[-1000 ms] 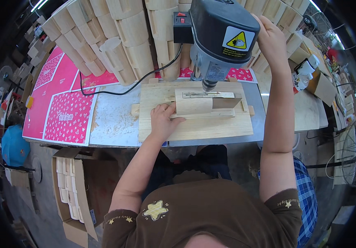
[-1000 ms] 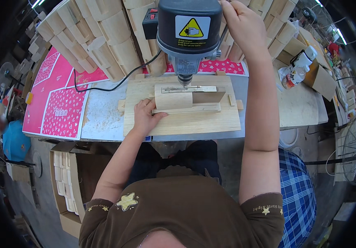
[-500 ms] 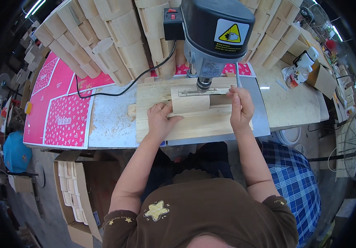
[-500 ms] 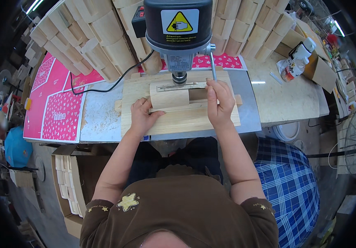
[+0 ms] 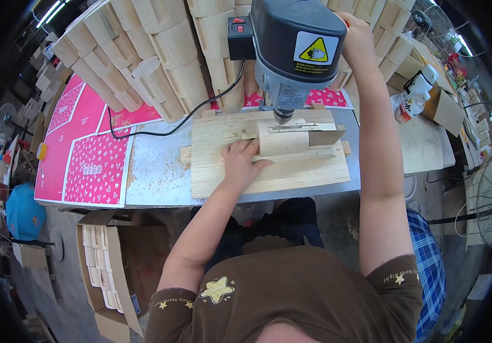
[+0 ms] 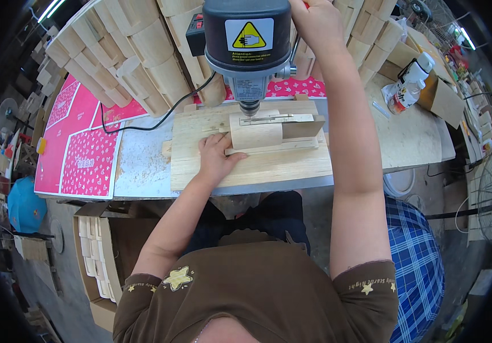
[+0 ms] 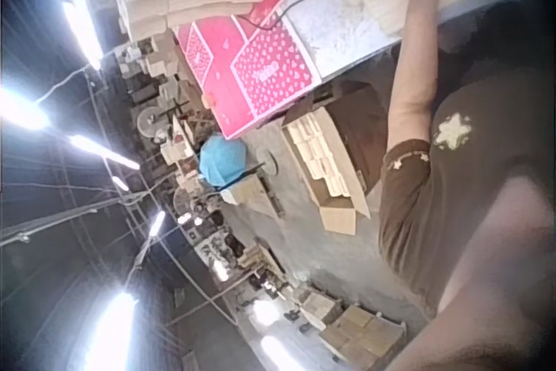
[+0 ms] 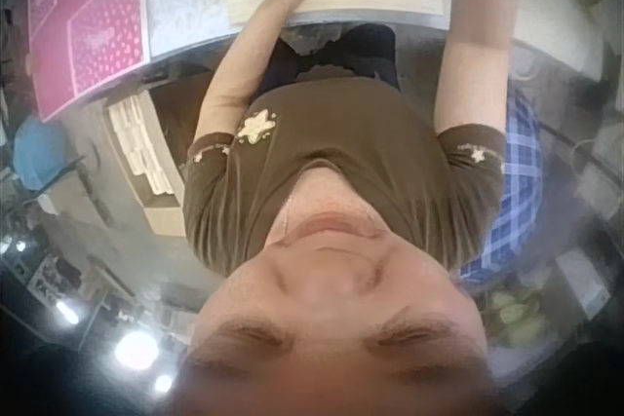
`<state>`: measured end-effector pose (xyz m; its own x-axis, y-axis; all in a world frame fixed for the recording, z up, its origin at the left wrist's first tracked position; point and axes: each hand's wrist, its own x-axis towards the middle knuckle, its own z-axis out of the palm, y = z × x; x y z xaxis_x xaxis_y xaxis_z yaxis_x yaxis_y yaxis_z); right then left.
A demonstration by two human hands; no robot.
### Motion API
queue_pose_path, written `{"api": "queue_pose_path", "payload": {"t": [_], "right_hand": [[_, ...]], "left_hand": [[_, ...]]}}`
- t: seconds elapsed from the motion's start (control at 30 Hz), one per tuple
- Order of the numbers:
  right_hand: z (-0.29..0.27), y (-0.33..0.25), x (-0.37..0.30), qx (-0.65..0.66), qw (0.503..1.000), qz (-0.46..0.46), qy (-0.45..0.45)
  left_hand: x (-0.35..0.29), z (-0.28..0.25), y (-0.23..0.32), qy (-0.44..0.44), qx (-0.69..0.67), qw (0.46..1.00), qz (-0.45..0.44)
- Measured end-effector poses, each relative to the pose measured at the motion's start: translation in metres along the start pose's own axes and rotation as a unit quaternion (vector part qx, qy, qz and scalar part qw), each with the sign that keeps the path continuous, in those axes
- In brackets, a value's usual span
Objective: Drill a hole into cylindrical wooden blocks using a drill press.
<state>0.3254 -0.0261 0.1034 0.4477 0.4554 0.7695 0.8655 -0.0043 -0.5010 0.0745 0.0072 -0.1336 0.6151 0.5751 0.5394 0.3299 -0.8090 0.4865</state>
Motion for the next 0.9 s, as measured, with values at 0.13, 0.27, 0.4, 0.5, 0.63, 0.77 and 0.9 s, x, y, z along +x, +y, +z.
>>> {"api": "queue_pose_path", "payload": {"t": [0.13, 0.27, 0.4, 0.5, 0.63, 0.77, 0.9], "right_hand": [[-0.008, -0.009, -0.008, 0.017, 0.999, 0.013, -0.032], [-0.037, -0.04, -0.049, 0.013, 0.999, -0.048, -0.005], [-0.047, -0.047, -0.121, 0.057, 0.998, 0.004, -0.025], [-0.034, -0.019, -0.17, 0.101, 0.995, -0.017, 0.006], [0.008, 0.013, -0.199, 0.116, 0.991, -0.058, 0.046], [0.011, 0.017, -0.195, 0.111, 0.982, -0.139, 0.064], [-0.015, 0.007, -0.165, 0.18, 0.971, -0.144, 0.063]], "left_hand": [[-0.002, -0.002, 0.001, 0.006, 0.007, 1.0, 0.002], [-0.004, -0.003, 0.001, -0.009, 0.02, 1.0, -0.007], [-0.006, -0.005, -0.001, -0.004, 0.017, 1.0, -0.014], [-0.003, -0.002, 0.001, -0.01, 0.005, 1.0, -0.009], [-0.001, -0.003, 0.001, -0.021, 0.006, 1.0, -0.015], [-0.005, -0.002, 0.0, -0.005, 0.008, 1.0, -0.013], [-0.004, -0.003, 0.001, -0.004, 0.016, 1.0, -0.016]]}}
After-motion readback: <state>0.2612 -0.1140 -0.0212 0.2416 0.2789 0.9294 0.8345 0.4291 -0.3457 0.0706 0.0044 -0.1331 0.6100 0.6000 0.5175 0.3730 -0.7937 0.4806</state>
